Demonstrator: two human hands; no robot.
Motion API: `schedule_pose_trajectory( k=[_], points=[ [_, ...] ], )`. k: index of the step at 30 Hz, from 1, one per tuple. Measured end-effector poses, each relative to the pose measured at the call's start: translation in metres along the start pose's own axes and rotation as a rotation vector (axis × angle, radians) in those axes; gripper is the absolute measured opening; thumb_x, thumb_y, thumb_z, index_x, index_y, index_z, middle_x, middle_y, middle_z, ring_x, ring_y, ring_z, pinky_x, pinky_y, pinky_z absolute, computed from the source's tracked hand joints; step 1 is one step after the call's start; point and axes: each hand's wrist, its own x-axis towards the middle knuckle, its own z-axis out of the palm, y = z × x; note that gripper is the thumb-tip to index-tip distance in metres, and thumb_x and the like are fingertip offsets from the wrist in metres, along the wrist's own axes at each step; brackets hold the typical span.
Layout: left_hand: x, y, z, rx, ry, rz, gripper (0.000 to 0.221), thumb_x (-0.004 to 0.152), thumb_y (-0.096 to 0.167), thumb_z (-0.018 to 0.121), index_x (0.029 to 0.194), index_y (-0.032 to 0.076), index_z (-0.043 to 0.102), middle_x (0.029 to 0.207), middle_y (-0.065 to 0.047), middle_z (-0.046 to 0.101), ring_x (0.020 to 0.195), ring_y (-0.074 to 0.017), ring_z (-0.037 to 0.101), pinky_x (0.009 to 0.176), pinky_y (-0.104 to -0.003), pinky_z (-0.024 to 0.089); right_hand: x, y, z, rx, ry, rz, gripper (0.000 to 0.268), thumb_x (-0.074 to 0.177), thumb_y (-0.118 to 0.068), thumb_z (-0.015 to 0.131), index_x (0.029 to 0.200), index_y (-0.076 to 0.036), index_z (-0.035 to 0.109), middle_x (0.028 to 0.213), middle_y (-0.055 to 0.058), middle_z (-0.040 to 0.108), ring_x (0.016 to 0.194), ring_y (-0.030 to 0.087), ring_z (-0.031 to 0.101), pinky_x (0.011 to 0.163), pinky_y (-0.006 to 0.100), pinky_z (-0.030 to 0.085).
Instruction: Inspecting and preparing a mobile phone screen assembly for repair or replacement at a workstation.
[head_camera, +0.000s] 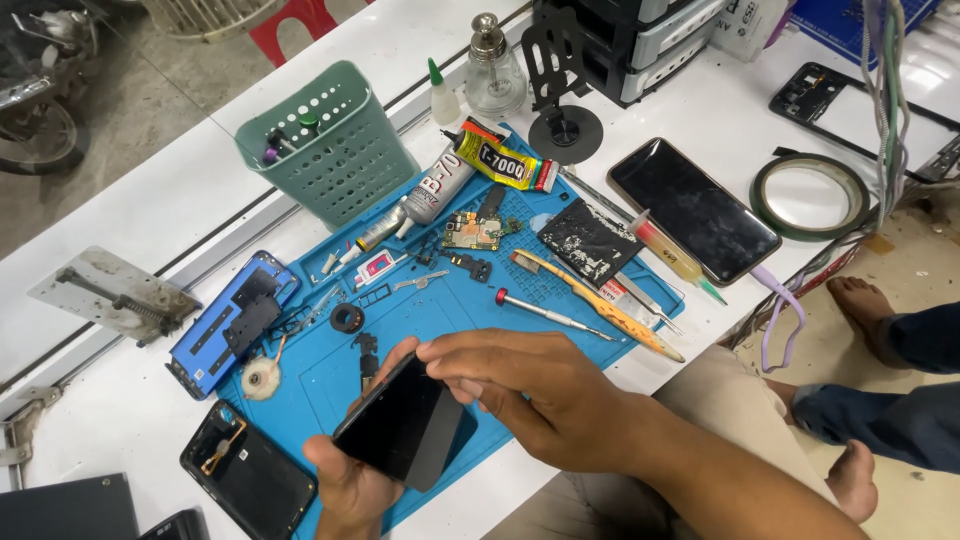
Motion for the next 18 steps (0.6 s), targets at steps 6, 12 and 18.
schedule_pose_trajectory(
  k=[6,12,18],
  points=[
    [0.0021,0.0010,0.0027,-0.016,-0.022,0.012,0.113,0.091,0.079,0.059,0.159,-0.005,0.027,0.146,-0.026,0.056,0.134,-0.0410,0.056,0.114,-0.052,0.045,0.0011,-0.0008,0.0020,-0.012,-0.016,0.023,0.027,0.109,-0.010,0.045,0.131,-0.002,0.059,0.137,0.024,0.064,0.120,0.035,0.074,0.087,0.035,0.069],
    [0.0037,0.0049,0.0066,-0.004,-0.010,-0.009,0.111,0.092,0.079,0.054,0.159,-0.004,0.028,0.147,-0.024,0.055,0.134,-0.0393,0.056,0.115,-0.050,0.044,0.0010,0.0004,0.0030,-0.047,-0.029,0.024,0.027,0.110,-0.012,0.044,0.130,-0.003,0.059,0.139,0.024,0.064,0.114,0.032,0.077,0.086,0.033,0.066],
    [0.0053,0.0046,0.0087,-0.096,-0.029,-0.024,0.115,0.090,0.078,0.060,0.162,-0.003,0.020,0.145,-0.023,0.056,0.132,-0.0372,0.057,0.114,-0.048,0.045,-0.0005,0.0018,0.0055,-0.090,-0.056,0.026,0.026,0.110,-0.009,0.044,0.131,-0.007,0.058,0.144,0.023,0.062,0.128,0.036,0.073,0.087,0.036,0.062]
  ],
)
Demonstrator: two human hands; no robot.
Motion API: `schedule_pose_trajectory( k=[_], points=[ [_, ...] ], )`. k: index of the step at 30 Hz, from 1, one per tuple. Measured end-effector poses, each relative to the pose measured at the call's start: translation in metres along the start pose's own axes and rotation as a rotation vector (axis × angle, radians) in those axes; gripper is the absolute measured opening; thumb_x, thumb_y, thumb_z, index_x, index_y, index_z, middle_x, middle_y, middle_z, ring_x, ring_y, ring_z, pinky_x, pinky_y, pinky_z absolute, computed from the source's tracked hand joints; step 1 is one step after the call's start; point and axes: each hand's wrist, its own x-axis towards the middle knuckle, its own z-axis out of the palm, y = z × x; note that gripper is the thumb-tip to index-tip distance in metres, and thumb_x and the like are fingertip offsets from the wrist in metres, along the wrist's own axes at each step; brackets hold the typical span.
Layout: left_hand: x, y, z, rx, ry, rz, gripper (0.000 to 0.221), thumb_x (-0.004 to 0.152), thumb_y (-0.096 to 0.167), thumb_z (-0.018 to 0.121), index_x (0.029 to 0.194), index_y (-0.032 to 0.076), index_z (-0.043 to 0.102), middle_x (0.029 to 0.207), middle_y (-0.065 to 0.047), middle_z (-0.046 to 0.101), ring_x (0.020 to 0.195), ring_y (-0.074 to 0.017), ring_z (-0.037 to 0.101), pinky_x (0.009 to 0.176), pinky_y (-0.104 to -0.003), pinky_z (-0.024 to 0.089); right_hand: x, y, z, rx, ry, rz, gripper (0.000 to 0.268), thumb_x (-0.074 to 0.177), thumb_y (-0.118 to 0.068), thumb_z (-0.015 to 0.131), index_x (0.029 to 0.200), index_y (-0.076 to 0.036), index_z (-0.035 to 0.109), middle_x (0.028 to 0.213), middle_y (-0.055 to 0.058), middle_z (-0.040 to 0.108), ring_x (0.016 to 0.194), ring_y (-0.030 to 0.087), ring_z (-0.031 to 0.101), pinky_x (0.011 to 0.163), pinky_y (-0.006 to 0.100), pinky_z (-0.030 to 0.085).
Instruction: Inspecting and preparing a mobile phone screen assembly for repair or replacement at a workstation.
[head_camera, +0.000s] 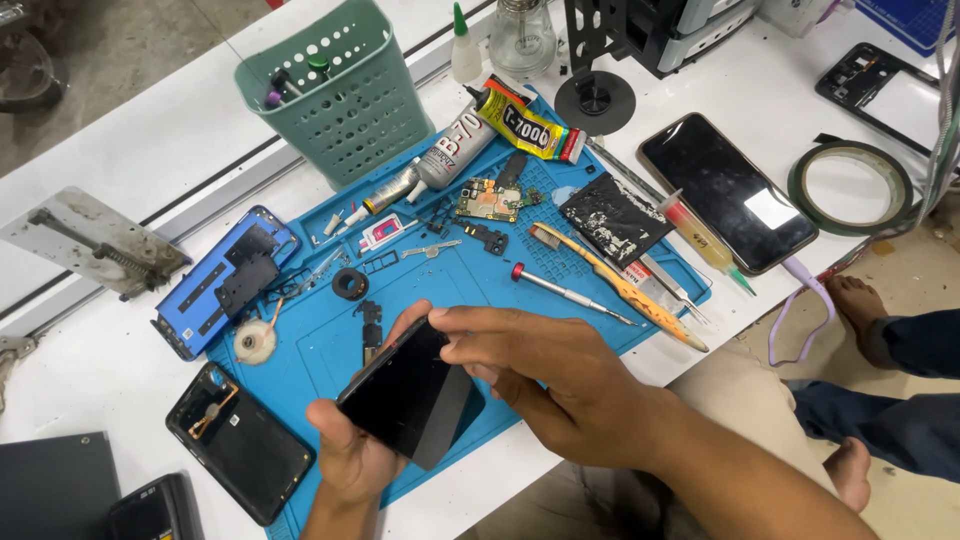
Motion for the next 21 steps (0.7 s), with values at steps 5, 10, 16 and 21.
schedule_pose_trajectory(
  k=[5,10,16,21],
  points=[
    [0.0011,0.0001,0.0009,0.003,-0.016,-0.005,0.116,0.089,0.078,0.059,0.163,-0.001,0.018,0.152,-0.025,0.049,0.138,-0.0355,0.053,0.118,-0.045,0.042,-0.0010,0.0018,0.0034,0.006,0.002,0.013,0.026,0.108,-0.003,0.048,0.131,-0.006,0.059,0.146,0.026,0.060,0.123,0.031,0.076,0.080,0.031,0.060],
    [-0.0012,0.0011,0.0008,0.023,0.050,-0.033,0.119,0.086,0.081,0.062,0.163,0.000,0.021,0.147,-0.019,0.054,0.130,-0.0336,0.058,0.111,-0.046,0.048,-0.0012,0.0044,0.0055,-0.001,0.010,0.023,0.026,0.108,-0.004,0.049,0.132,-0.009,0.059,0.146,0.026,0.061,0.101,0.022,0.078,0.072,0.030,0.054],
    [-0.0009,-0.0015,0.0002,0.006,0.045,-0.004,0.116,0.088,0.078,0.061,0.162,-0.001,0.020,0.152,-0.024,0.048,0.138,-0.0369,0.052,0.118,-0.048,0.041,-0.0004,0.0031,0.0038,0.014,-0.008,0.013,0.026,0.109,-0.005,0.045,0.132,-0.008,0.057,0.147,0.027,0.060,0.127,0.033,0.073,0.082,0.033,0.058],
    [-0.0001,-0.0041,0.0002,-0.011,-0.004,0.005,0.113,0.090,0.078,0.058,0.163,0.001,0.019,0.149,-0.028,0.049,0.131,-0.0393,0.056,0.112,-0.050,0.045,0.0006,0.0019,0.0034,0.030,-0.006,-0.003,0.026,0.109,-0.005,0.044,0.132,-0.006,0.057,0.145,0.027,0.060,0.139,0.040,0.063,0.098,0.039,0.061]
  ],
)
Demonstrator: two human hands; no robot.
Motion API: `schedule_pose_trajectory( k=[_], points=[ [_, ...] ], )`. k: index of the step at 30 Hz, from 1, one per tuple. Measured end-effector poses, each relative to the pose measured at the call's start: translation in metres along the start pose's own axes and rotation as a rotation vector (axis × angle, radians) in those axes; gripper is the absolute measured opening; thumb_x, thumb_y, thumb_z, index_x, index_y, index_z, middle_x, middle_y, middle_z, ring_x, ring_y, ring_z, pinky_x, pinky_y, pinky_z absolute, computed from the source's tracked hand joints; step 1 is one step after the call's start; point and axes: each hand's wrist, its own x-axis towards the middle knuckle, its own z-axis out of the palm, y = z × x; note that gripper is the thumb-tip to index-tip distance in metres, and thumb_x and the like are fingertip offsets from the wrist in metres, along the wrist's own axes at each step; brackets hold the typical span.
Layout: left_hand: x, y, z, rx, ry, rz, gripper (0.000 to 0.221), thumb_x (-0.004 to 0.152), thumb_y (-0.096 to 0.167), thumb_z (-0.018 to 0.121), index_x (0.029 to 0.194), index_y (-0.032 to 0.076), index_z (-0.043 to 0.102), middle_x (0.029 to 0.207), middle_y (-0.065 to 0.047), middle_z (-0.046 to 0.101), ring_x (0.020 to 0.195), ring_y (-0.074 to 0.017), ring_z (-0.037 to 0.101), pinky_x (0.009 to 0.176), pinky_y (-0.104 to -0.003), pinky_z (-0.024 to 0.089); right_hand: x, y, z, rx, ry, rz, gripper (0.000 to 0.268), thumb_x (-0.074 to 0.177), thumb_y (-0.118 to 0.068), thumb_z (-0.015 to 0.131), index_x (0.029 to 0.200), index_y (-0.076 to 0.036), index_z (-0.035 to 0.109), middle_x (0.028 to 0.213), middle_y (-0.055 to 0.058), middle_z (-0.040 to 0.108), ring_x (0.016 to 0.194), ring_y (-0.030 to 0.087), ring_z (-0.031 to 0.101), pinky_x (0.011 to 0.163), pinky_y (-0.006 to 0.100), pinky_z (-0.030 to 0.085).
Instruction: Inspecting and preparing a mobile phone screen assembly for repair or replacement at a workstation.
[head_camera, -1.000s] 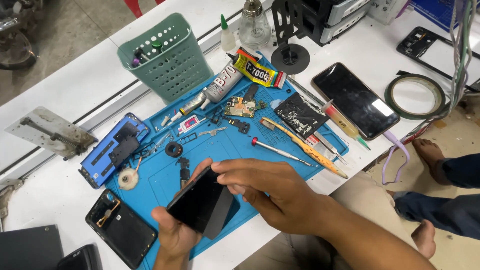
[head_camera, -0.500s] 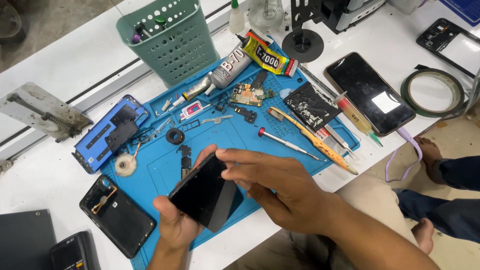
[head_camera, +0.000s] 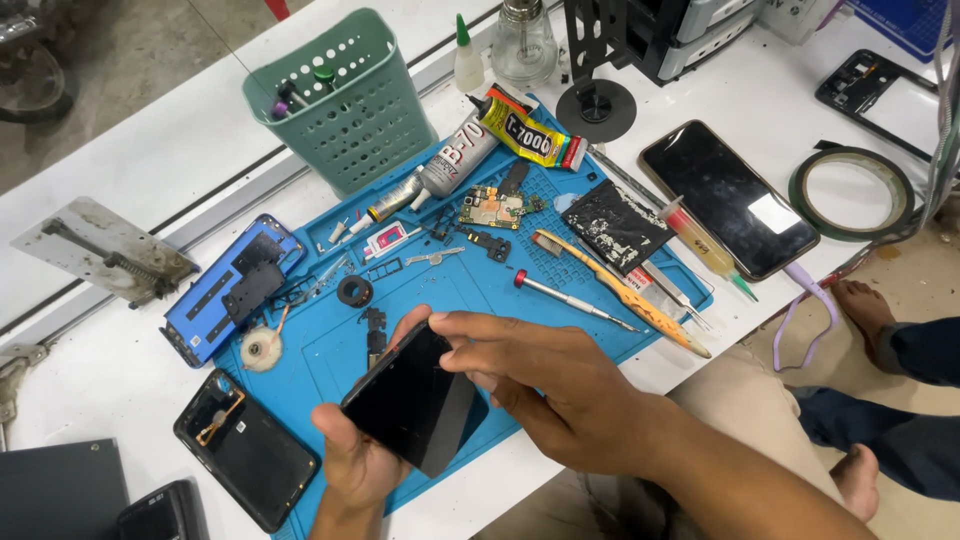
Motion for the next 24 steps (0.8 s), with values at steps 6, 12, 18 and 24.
schedule_pose_trajectory(
  k=[6,12,18,24],
  points=[
    [-0.006,-0.011,-0.011,0.063,0.049,0.051,0.111,0.093,0.076,0.049,0.158,-0.010,0.024,0.151,-0.025,0.048,0.141,-0.0372,0.048,0.115,-0.050,0.044,-0.001,-0.002,-0.001,-0.025,0.028,-0.010,0.027,0.109,-0.009,0.044,0.131,-0.004,0.059,0.144,0.023,0.063,0.137,0.037,0.065,0.094,0.038,0.062],
    [-0.010,-0.011,-0.015,0.063,0.089,0.003,0.105,0.093,0.075,0.048,0.158,-0.004,0.026,0.153,-0.021,0.048,0.145,-0.0373,0.044,0.118,-0.052,0.044,0.002,-0.004,0.001,0.028,0.059,0.010,0.028,0.110,-0.013,0.043,0.130,-0.003,0.059,0.143,0.025,0.061,0.133,0.037,0.066,0.098,0.041,0.067],
    [-0.003,-0.007,-0.006,0.029,0.085,0.004,0.111,0.090,0.076,0.053,0.160,-0.004,0.021,0.159,-0.022,0.040,0.147,-0.0351,0.040,0.121,-0.049,0.036,0.003,-0.003,-0.006,0.020,0.050,-0.020,0.027,0.108,-0.011,0.045,0.126,0.000,0.061,0.139,0.026,0.063,0.133,0.038,0.066,0.108,0.044,0.059],
    [-0.003,-0.007,-0.008,0.072,0.128,-0.003,0.125,0.081,0.083,0.067,0.158,-0.008,0.029,0.142,-0.027,0.061,0.135,-0.0394,0.057,0.116,-0.051,0.038,0.002,0.000,-0.014,0.100,0.138,0.006,0.028,0.106,-0.012,0.053,0.127,0.004,0.063,0.129,0.017,0.071,0.119,0.033,0.074,0.099,0.042,0.066]
  ],
)
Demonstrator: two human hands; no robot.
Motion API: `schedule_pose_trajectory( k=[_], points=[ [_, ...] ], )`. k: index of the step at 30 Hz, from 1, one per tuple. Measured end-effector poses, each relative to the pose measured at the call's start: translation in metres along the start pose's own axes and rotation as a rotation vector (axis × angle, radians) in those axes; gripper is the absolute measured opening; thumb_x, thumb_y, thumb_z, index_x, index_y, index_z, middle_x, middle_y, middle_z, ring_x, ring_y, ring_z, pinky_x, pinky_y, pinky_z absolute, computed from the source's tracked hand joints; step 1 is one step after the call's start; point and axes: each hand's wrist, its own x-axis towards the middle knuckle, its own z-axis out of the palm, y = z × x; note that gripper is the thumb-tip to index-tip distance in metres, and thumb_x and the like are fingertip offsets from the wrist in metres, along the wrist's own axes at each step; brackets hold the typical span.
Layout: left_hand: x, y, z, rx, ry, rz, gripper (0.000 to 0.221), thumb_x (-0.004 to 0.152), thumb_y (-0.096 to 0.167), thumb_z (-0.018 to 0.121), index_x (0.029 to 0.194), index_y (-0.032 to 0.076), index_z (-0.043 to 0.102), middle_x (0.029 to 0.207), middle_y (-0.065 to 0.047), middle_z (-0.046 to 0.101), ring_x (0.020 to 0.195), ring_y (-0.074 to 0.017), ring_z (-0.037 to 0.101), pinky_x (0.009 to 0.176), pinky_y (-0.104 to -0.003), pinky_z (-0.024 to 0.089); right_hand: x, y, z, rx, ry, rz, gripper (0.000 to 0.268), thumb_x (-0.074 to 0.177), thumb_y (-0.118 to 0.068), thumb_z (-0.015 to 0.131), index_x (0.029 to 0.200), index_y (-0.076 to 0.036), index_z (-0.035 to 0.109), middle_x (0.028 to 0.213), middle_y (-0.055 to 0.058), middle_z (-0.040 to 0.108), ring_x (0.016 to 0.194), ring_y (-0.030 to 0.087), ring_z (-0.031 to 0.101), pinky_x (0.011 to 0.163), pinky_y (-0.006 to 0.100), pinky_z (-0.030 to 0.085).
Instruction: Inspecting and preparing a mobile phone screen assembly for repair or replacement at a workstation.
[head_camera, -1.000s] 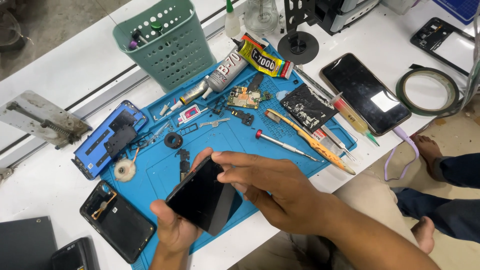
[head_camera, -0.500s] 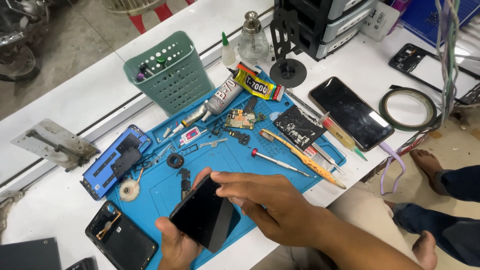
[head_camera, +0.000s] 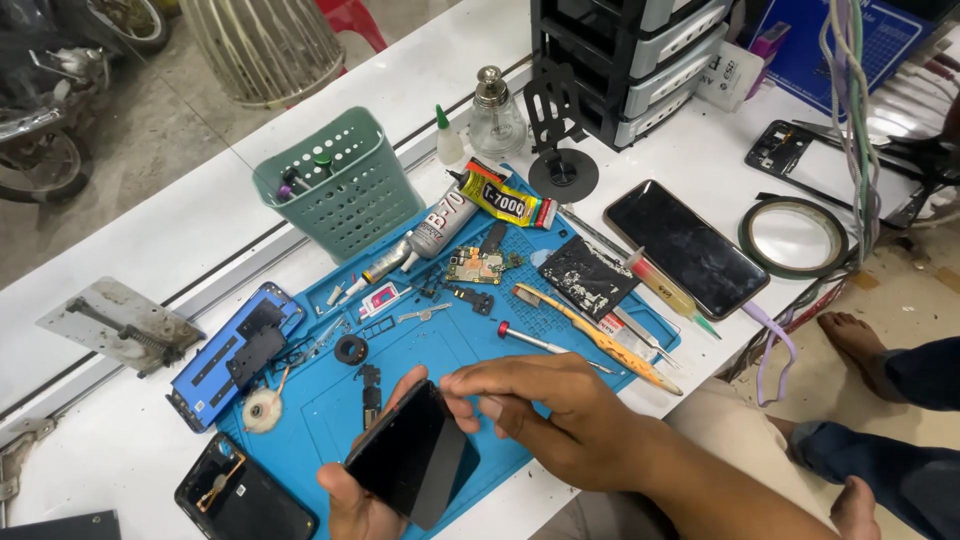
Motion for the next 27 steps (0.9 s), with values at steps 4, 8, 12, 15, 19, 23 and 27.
schedule_pose_trajectory(
  k=[4,8,12,15,19,23,27],
  points=[
    [0.000,-0.001,-0.001,0.017,0.033,-0.014,0.125,0.079,0.085,0.067,0.158,-0.005,0.031,0.140,-0.028,0.064,0.133,-0.0389,0.060,0.115,-0.051,0.040,-0.001,0.002,-0.001,0.065,-0.036,0.002,0.029,0.108,-0.013,0.050,0.131,0.003,0.059,0.106,0.016,0.073,0.095,0.027,0.076,0.069,0.033,0.062],
    [0.008,0.006,0.024,-0.056,-0.126,0.099,0.100,0.096,0.073,0.059,0.157,-0.002,0.032,0.128,-0.033,0.056,0.114,-0.0401,0.059,0.105,-0.053,0.042,-0.004,0.005,-0.019,-0.005,0.016,0.279,0.040,0.100,-0.026,0.059,0.135,-0.009,0.061,0.109,0.015,0.082,0.095,0.020,0.082,0.072,0.029,0.065],
    [0.009,0.003,0.024,-0.069,-0.130,0.131,0.098,0.098,0.072,0.056,0.157,-0.003,0.031,0.130,-0.032,0.057,0.114,-0.0397,0.059,0.106,-0.055,0.043,0.008,0.016,-0.060,-0.030,0.186,0.335,0.041,0.091,-0.029,0.070,0.126,-0.007,0.068,0.078,0.009,0.081,0.048,0.008,0.069,0.044,0.020,0.061],
    [0.007,0.003,0.022,-0.081,-0.118,0.100,0.101,0.095,0.073,0.058,0.157,-0.002,0.030,0.132,-0.030,0.056,0.117,-0.0404,0.060,0.108,-0.057,0.045,0.031,0.037,-0.111,-0.076,0.532,0.655,0.053,0.092,-0.018,0.069,0.143,-0.012,0.056,0.061,0.008,0.065,0.055,0.017,0.071,0.035,0.021,0.041],
    [0.008,0.001,0.025,-0.121,-0.105,0.099,0.100,0.095,0.071,0.061,0.155,-0.004,0.031,0.130,-0.031,0.057,0.116,-0.0415,0.061,0.108,-0.058,0.045,0.063,0.082,-0.200,-0.244,0.790,0.873,0.073,0.098,-0.013,0.068,0.159,-0.024,0.028,0.095,0.013,0.071,0.068,0.014,0.058,0.045,0.025,0.036],
    [0.008,0.000,0.021,-0.109,-0.092,0.088,0.101,0.095,0.071,0.060,0.155,-0.004,0.031,0.131,-0.031,0.057,0.117,-0.0423,0.061,0.107,-0.060,0.047,0.079,0.097,-0.245,-0.418,0.787,1.079,0.079,0.098,-0.009,0.068,0.159,-0.040,0.028,0.114,0.016,0.068,0.068,0.010,0.053,0.048,0.023,0.035],
    [0.008,0.002,0.021,-0.107,-0.090,0.065,0.104,0.093,0.073,0.061,0.155,-0.004,0.028,0.131,-0.030,0.057,0.117,-0.0425,0.060,0.107,-0.060,0.048,0.075,0.112,-0.265,-0.424,0.745,1.007,0.079,0.099,-0.001,0.064,0.159,-0.037,0.026,0.125,0.020,0.060,0.089,0.019,0.066,0.050,0.026,0.034]
  ],
)
